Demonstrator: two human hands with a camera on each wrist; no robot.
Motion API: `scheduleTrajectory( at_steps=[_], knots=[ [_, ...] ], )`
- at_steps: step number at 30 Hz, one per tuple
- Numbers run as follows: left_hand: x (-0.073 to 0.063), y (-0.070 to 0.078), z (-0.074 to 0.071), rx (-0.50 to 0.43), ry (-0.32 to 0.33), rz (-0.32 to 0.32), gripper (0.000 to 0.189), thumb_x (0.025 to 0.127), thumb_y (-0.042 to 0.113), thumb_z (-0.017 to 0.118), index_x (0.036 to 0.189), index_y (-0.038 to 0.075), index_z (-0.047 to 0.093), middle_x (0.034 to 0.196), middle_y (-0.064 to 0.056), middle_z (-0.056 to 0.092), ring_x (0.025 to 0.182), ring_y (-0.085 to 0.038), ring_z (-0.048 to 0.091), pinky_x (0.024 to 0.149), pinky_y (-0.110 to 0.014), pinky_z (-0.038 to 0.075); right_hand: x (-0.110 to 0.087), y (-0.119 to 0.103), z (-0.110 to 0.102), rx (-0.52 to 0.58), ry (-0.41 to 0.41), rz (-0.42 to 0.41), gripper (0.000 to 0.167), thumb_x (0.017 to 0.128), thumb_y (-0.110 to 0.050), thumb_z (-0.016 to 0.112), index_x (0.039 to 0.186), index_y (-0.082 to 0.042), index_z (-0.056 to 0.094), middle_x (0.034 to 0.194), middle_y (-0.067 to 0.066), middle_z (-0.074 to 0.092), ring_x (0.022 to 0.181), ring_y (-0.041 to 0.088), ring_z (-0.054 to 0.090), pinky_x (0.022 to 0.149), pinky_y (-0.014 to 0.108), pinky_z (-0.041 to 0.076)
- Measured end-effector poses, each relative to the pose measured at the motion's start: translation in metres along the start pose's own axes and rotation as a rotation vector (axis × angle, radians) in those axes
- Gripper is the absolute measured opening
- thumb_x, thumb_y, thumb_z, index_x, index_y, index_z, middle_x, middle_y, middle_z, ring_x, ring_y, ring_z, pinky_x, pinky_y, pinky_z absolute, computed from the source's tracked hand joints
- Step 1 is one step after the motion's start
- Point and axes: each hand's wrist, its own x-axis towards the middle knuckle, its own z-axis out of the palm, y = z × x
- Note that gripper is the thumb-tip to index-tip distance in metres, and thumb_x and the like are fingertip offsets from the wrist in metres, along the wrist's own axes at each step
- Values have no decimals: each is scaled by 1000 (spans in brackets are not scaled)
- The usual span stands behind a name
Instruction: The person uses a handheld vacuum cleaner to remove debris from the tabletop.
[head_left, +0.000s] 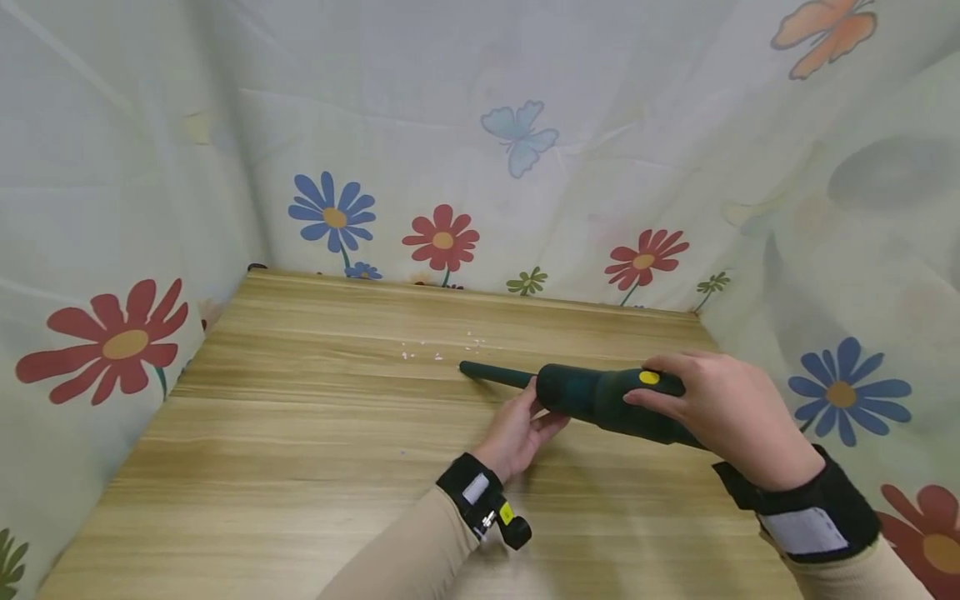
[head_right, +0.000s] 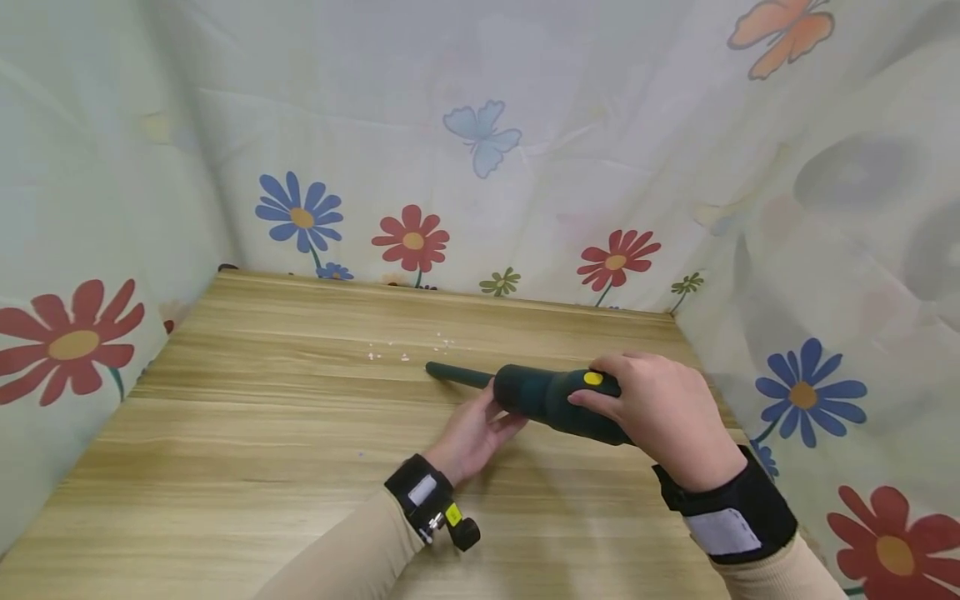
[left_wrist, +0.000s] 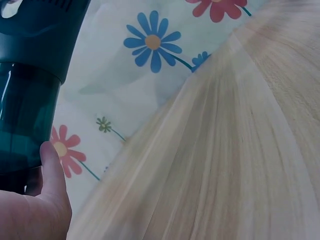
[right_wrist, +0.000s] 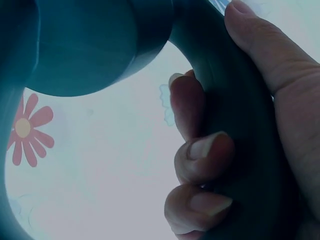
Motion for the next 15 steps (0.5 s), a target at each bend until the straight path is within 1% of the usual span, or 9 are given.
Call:
scheduleTrajectory(
  at_steps=[10, 15],
  knots=[
    [-1, 7, 1, -7, 26, 2, 36, 97, 35, 59, 116, 5, 61, 104, -8, 63, 94, -26, 63, 96, -42, 47, 4, 0, 5, 16, -21, 20, 45, 72, -45, 83, 97, -9, 73, 74, 2, 65, 56, 13, 47, 45, 26, 37],
    [0, 8, -2, -7, 34, -4, 37, 96, 36, 60, 117, 5, 60, 105, -8, 62, 93, -26, 63, 94, -40, 50, 4, 0, 8, 14, -13, 20, 45, 72, -45, 83, 97, -8, 73, 75, 3, 66, 56, 13, 48, 45, 26, 37]
  ],
)
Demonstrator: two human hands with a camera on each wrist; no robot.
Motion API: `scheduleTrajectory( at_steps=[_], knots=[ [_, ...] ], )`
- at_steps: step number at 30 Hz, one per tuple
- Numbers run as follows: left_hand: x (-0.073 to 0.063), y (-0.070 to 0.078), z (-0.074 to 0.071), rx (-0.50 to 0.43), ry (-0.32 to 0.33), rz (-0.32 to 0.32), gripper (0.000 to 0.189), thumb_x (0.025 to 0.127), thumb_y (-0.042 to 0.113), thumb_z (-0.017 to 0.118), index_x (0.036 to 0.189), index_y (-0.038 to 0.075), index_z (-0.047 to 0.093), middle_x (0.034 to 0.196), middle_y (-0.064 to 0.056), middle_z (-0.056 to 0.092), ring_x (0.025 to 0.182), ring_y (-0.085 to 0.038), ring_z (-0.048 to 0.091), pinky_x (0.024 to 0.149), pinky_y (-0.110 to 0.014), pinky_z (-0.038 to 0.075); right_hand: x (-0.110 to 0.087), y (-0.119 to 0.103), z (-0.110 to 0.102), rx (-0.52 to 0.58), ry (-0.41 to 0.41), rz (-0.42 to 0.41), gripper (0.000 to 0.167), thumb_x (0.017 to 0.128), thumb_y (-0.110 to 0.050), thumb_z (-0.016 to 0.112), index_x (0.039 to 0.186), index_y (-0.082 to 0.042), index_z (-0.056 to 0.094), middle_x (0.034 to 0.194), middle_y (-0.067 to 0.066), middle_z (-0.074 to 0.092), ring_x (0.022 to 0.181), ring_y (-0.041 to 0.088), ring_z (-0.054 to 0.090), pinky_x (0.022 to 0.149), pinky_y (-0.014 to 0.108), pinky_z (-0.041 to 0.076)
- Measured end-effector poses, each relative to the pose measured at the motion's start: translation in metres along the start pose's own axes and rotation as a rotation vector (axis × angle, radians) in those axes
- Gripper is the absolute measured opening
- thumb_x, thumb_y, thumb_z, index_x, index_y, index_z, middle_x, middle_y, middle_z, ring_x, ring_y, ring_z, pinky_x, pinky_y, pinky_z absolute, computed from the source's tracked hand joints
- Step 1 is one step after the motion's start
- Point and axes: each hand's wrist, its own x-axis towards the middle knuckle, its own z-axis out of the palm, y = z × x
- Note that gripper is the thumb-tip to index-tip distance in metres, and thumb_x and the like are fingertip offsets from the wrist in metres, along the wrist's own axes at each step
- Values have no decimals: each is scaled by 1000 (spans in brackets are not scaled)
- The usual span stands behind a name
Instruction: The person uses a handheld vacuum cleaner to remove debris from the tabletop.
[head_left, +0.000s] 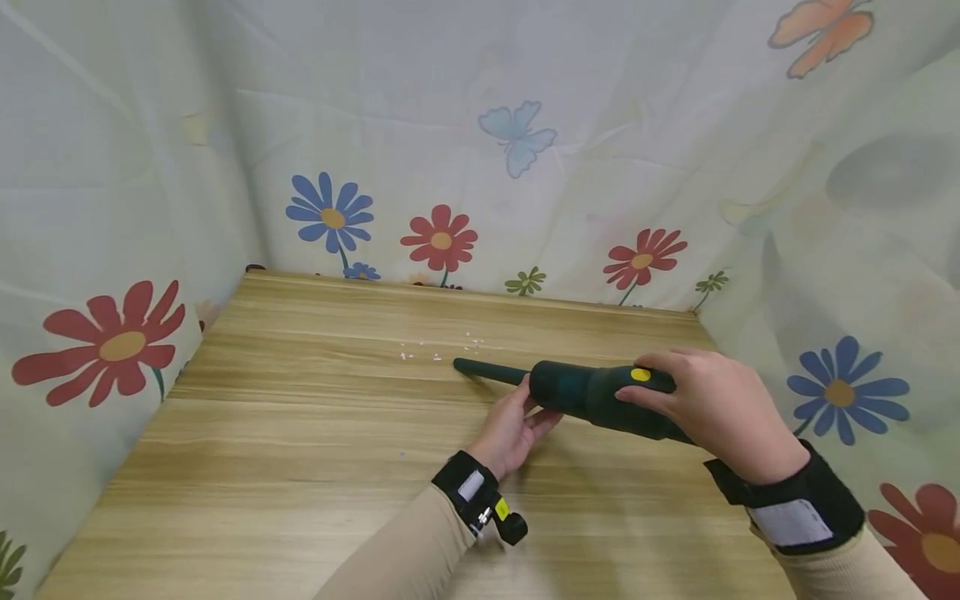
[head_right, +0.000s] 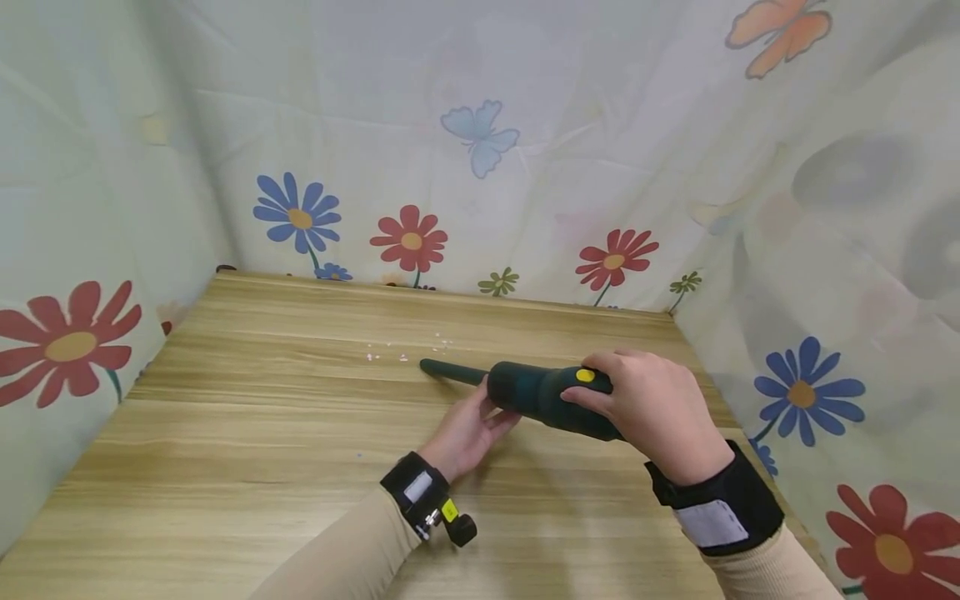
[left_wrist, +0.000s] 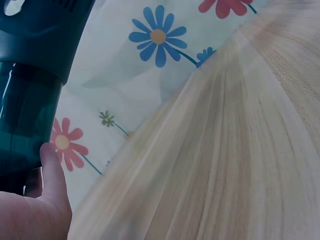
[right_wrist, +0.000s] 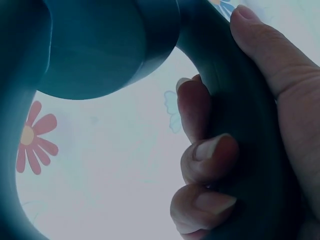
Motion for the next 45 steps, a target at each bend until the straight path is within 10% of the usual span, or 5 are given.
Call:
scheduleTrajectory(
  at_steps=[45],
  knots=[
    [14, 41, -37, -25, 160, 66, 40, 94, 40, 62, 118, 8, 61, 105, -6, 63, 97, -26, 60, 94, -41, 49, 35, -21, 41, 84, -5, -19, 43, 80, -45, 77, 103, -9, 71, 76, 1, 63, 59, 14, 50, 47, 27, 37]
  ],
)
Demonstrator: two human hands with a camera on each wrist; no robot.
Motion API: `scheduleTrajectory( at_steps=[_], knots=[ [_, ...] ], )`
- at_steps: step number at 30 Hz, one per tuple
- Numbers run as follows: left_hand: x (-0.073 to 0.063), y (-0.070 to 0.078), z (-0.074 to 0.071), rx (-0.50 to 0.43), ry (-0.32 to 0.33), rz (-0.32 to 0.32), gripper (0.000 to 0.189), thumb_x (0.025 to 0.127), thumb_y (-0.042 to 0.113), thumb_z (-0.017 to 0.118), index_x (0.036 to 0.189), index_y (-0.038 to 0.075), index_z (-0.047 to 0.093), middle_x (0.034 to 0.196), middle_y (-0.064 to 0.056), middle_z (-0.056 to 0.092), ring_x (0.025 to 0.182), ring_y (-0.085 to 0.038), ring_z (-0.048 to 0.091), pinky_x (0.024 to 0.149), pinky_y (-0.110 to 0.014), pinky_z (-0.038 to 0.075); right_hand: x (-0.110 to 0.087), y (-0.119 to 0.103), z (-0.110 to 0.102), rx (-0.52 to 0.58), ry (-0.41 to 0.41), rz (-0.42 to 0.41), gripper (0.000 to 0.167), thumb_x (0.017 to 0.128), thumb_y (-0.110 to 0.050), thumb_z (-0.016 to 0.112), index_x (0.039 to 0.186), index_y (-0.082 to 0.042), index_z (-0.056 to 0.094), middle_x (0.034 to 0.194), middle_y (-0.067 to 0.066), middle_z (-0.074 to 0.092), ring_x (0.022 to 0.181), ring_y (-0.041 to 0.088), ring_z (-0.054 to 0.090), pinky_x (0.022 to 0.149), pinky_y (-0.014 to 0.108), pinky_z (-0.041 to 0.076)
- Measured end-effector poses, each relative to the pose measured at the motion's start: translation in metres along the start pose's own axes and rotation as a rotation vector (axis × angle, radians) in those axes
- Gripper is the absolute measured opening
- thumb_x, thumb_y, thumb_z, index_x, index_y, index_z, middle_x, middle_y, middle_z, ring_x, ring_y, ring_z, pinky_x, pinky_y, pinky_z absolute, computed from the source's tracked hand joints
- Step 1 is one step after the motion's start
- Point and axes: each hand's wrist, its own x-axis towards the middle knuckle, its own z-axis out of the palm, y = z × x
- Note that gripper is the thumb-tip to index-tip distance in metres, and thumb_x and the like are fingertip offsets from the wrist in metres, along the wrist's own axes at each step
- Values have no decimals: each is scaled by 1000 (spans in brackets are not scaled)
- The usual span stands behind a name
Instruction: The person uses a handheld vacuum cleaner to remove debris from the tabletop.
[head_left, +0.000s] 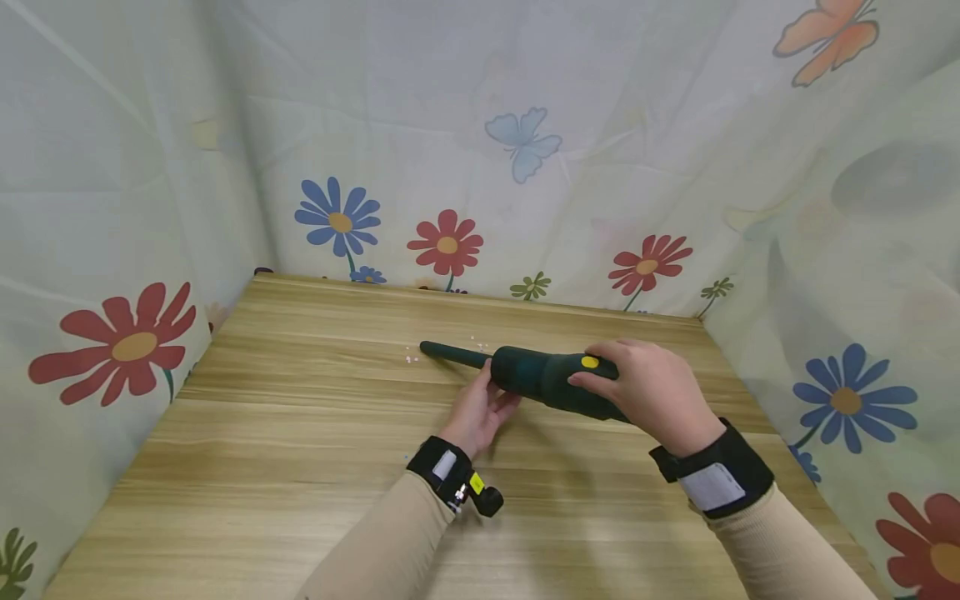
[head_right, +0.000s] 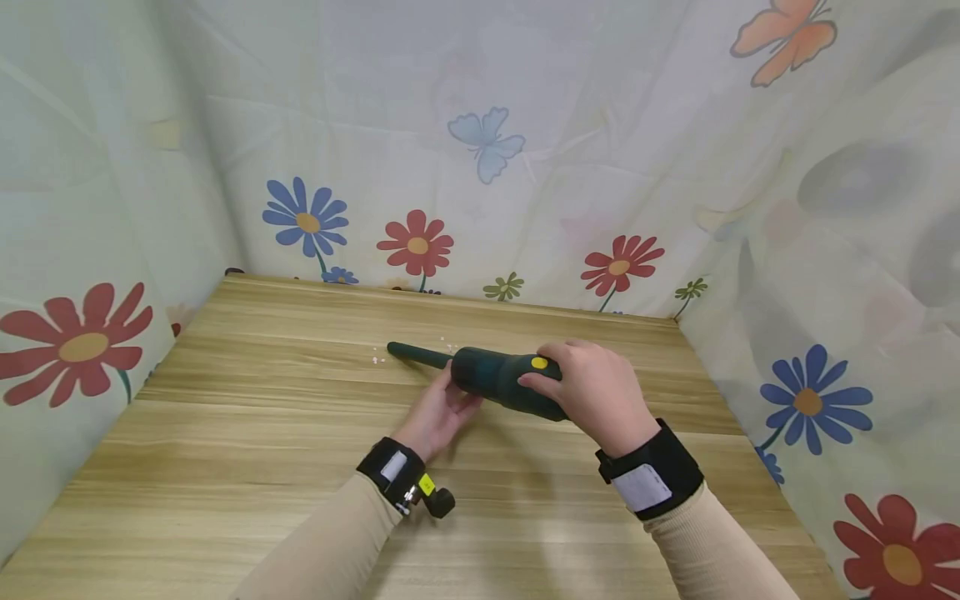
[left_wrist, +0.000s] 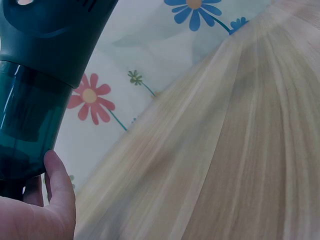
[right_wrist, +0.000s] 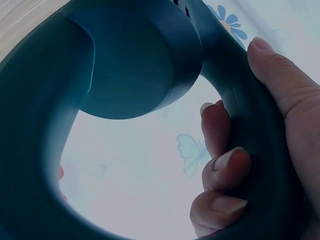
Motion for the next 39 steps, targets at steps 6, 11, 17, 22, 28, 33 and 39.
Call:
scheduleTrajectory(
  at_steps=[6, 11, 17, 22, 28, 33, 39],
  knots=[
    [-6, -1, 4, -31, 23, -1, 38, 92, 38, 66, 113, 7, 62, 102, -7, 64, 94, -27, 61, 92, -41, 50, 3, 5, -6, -2, -19, 5, 46, 79, -46, 77, 107, -9, 72, 88, 7, 70, 63, 15, 55, 47, 27, 38],
    [-9, -6, 6, -41, 29, 6, 38, 91, 38, 67, 112, 7, 61, 104, -8, 62, 96, -29, 60, 91, -40, 51, 4, 8, -10, -5, -28, 3, 46, 79, -46, 77, 106, -10, 73, 89, 7, 70, 63, 15, 55, 47, 27, 39],
    [-7, -6, 3, -56, 78, 36, 38, 92, 39, 65, 111, 7, 59, 100, -8, 62, 93, -28, 60, 88, -40, 52, 6, 6, -6, 3, -28, -16, 46, 79, -47, 76, 106, -11, 73, 88, 6, 70, 63, 14, 54, 47, 27, 39],
    [-5, -4, 1, -70, 109, 49, 38, 92, 39, 65, 111, 7, 58, 97, -6, 62, 90, -27, 59, 84, -38, 53, 8, 1, -2, 1, -16, -24, 46, 79, -47, 77, 106, -10, 73, 87, 5, 69, 62, 13, 53, 47, 27, 39],
    [0, 1, -5, -47, 82, 47, 37, 91, 41, 65, 109, 9, 57, 94, -5, 60, 89, -27, 58, 84, -38, 53, 10, -5, 2, 10, -26, -5, 48, 79, -46, 77, 107, -8, 72, 87, 6, 69, 61, 14, 53, 47, 27, 39],
    [4, 6, -10, -34, 75, 43, 35, 92, 42, 64, 107, 10, 58, 94, -5, 59, 90, -27, 58, 85, -38, 52, 13, -9, 7, 21, -36, 7, 48, 79, -46, 78, 108, -8, 71, 83, 5, 67, 61, 16, 52, 48, 27, 40],
    [4, 10, -9, -38, 83, 35, 37, 91, 41, 67, 109, 9, 59, 97, -6, 59, 96, -30, 57, 88, -39, 51, 12, -10, 7, 41, -37, 8, 47, 80, -45, 77, 108, -8, 70, 82, 4, 66, 61, 15, 52, 49, 27, 40]
  ],
)
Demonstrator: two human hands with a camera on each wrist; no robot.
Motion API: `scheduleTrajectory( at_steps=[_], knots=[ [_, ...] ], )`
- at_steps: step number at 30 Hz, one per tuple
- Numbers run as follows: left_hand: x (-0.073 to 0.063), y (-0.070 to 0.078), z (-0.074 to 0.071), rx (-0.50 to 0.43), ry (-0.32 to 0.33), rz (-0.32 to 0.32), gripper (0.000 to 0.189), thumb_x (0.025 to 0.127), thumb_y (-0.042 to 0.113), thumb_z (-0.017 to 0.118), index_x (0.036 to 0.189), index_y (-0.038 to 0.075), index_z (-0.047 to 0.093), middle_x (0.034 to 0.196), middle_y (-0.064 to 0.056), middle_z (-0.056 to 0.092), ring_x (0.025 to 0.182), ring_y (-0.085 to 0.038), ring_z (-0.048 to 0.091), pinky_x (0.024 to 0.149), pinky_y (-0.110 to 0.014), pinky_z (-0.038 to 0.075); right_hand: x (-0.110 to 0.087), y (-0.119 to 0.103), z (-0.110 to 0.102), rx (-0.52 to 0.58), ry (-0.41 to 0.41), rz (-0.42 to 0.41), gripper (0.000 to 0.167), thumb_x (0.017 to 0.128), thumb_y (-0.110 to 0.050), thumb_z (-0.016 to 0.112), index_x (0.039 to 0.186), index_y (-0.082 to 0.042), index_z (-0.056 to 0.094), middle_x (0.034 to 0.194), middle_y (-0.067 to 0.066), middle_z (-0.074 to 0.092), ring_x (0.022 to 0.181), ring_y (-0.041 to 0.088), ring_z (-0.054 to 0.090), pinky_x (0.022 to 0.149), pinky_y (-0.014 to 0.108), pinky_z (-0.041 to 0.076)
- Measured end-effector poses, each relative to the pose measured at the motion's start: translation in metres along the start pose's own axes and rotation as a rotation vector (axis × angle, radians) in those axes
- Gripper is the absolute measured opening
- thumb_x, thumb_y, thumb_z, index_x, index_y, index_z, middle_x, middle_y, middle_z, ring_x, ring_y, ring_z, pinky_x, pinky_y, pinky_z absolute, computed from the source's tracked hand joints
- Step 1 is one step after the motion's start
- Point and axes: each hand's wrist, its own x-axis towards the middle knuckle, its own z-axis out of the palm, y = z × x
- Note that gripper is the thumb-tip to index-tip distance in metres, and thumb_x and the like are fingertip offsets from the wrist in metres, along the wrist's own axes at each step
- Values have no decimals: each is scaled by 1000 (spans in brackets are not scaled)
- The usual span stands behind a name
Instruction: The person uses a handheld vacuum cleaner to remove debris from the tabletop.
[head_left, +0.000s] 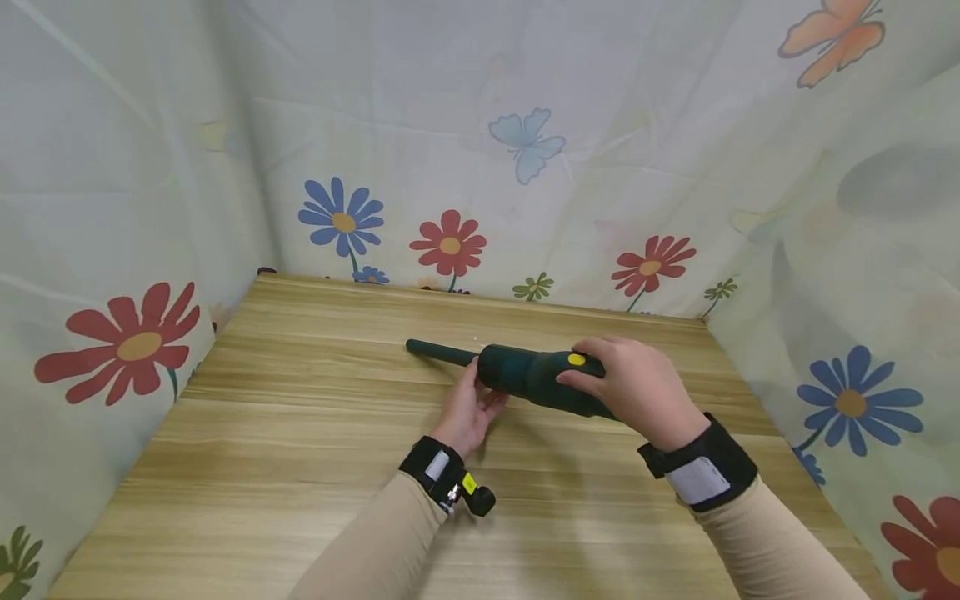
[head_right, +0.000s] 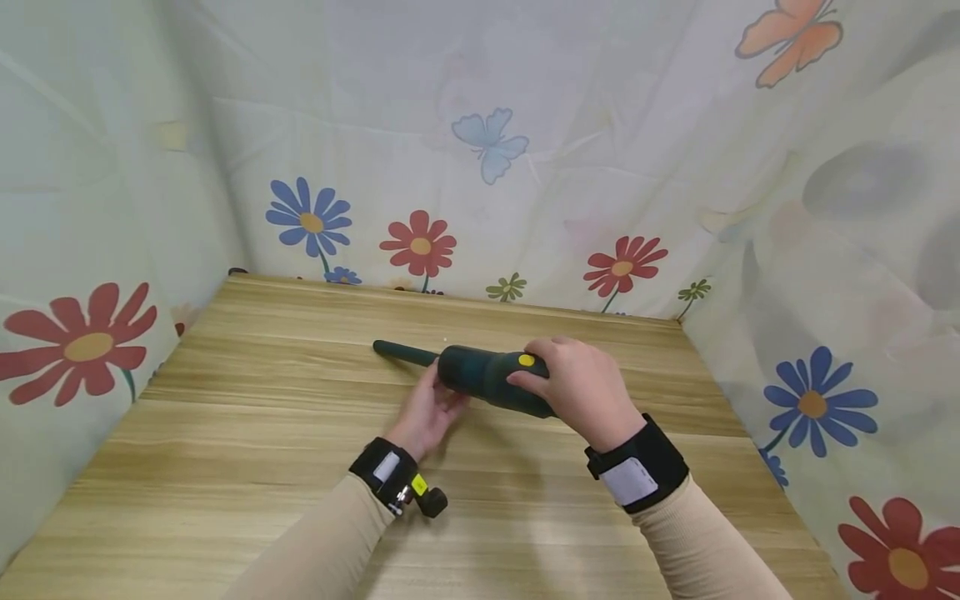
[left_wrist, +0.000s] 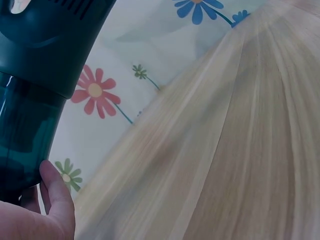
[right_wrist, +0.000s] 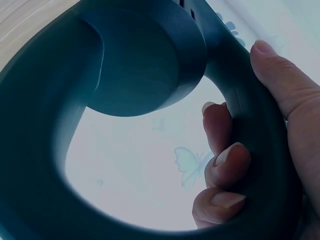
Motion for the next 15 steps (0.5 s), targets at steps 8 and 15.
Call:
scheduleTrajectory(
  at_steps=[8, 15],
  knots=[
    [-12, -22, 24, 69, -117, -28, 41, 92, 41, 65, 114, 7, 62, 102, -9, 61, 100, -31, 58, 93, -42, 50, -27, 13, -25, -5, -3, 55, 37, 80, -41, 78, 102, -12, 70, 77, -1, 61, 59, 14, 48, 49, 28, 36],
    [-20, -49, 42, 102, -210, -68, 39, 97, 37, 59, 118, 4, 63, 104, -10, 63, 94, -27, 63, 91, -41, 51, -51, 25, -46, -54, 13, 81, 36, 80, -42, 78, 98, -13, 70, 73, -2, 59, 60, 14, 49, 48, 29, 38]
  ],
)
